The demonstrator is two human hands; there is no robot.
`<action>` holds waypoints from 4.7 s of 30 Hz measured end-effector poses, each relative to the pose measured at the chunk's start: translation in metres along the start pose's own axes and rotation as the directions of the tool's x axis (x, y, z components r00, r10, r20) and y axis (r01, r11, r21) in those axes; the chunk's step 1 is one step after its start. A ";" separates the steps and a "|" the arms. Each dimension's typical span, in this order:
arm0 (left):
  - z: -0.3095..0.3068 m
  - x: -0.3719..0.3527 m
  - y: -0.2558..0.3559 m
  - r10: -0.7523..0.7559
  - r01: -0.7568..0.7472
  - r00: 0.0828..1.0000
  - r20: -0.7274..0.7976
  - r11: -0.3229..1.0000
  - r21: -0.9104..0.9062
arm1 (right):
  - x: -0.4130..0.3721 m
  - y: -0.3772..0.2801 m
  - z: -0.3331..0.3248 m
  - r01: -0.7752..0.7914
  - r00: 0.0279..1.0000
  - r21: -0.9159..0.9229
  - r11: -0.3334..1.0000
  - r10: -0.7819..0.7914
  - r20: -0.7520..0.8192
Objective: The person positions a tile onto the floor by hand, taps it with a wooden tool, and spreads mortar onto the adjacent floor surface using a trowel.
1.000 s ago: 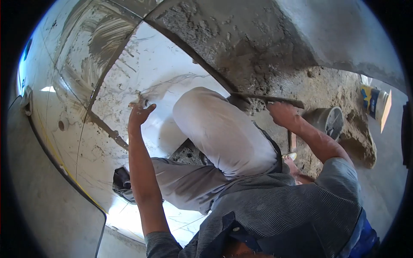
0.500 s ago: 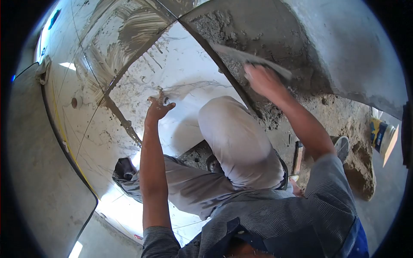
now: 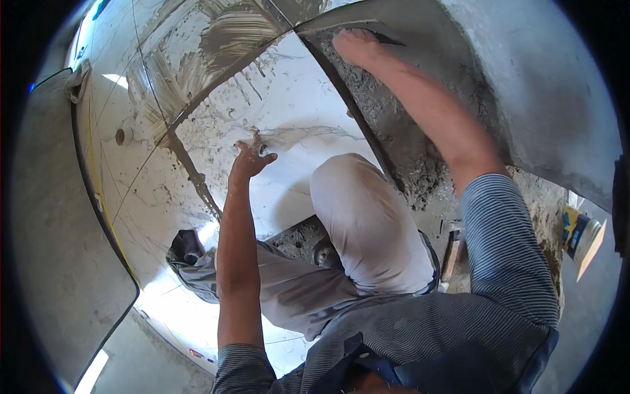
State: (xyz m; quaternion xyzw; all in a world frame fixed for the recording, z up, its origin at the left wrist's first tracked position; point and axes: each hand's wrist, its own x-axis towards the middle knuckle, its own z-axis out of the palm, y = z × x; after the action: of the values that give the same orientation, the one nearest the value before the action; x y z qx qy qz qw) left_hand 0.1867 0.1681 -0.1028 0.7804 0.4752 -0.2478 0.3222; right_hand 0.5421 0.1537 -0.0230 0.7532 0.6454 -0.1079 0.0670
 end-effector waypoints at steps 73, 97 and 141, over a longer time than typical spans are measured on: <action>0.002 0.011 -0.010 0.193 -0.193 0.981 0.008 0.981 0.004 | -0.334 0.010 0.064 -0.077 0.931 0.183 0.980 0.005 0.365; 0.000 0.009 -0.007 0.075 -0.074 0.997 0.027 0.997 -0.021 | -0.375 0.012 0.057 -0.194 0.841 0.045 0.980 0.143 0.523; -0.082 0.150 0.116 0.443 -0.274 0.697 -0.564 0.891 0.361 | -0.283 0.000 0.064 -0.309 0.733 0.950 0.036 0.646 0.214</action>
State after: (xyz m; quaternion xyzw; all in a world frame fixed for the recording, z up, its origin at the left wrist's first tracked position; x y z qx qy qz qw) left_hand 0.3616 0.2764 -0.1205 0.9292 0.3574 0.0396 0.0850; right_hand 0.4965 -0.1325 -0.0148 0.8056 0.1449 -0.3404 -0.4627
